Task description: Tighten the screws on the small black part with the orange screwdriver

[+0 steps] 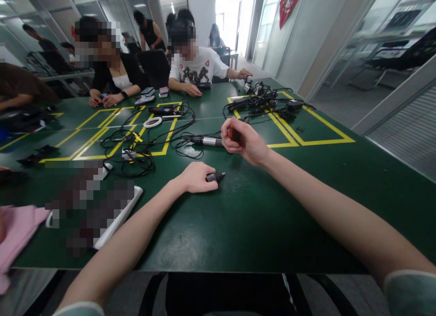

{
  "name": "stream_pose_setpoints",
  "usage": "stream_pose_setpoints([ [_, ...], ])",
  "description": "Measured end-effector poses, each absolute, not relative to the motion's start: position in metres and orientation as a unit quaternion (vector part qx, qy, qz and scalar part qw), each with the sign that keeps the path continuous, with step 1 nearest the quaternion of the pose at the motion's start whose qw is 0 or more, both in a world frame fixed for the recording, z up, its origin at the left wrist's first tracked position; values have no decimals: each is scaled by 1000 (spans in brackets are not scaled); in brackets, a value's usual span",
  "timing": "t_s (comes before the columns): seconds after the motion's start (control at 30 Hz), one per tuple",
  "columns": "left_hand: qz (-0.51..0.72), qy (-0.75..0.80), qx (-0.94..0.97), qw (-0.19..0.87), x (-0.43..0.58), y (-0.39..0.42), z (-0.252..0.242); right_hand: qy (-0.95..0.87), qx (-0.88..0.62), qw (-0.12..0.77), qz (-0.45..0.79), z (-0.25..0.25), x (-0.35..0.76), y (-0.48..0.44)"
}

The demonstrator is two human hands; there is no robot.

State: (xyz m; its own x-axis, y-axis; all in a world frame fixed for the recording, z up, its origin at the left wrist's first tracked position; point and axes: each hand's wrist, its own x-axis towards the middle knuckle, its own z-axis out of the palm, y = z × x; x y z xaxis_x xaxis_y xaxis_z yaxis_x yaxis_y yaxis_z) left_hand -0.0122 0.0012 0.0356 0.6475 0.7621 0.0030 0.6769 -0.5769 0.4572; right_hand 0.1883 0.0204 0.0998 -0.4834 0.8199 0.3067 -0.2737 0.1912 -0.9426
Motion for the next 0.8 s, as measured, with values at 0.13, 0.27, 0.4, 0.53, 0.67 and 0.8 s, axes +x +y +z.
stream_pose_setpoints([
  [0.13,145,412,835,336,-20,8,35,-755,-298,347,470,95,188,20],
  [0.27,223,382,769,462,-24,14,33,-858,-306,187,367,92,191,20],
  [0.4,237,365,760,483,-24,14,30,-865,-299,166,367,89,190,20],
  [0.53,245,360,758,485,-23,13,28,-854,-299,147,400,88,188,21],
  [0.67,238,372,767,465,-21,12,28,-844,-304,124,425,86,190,25],
  [0.8,206,381,785,444,-18,9,31,-841,-309,100,432,81,192,29],
])
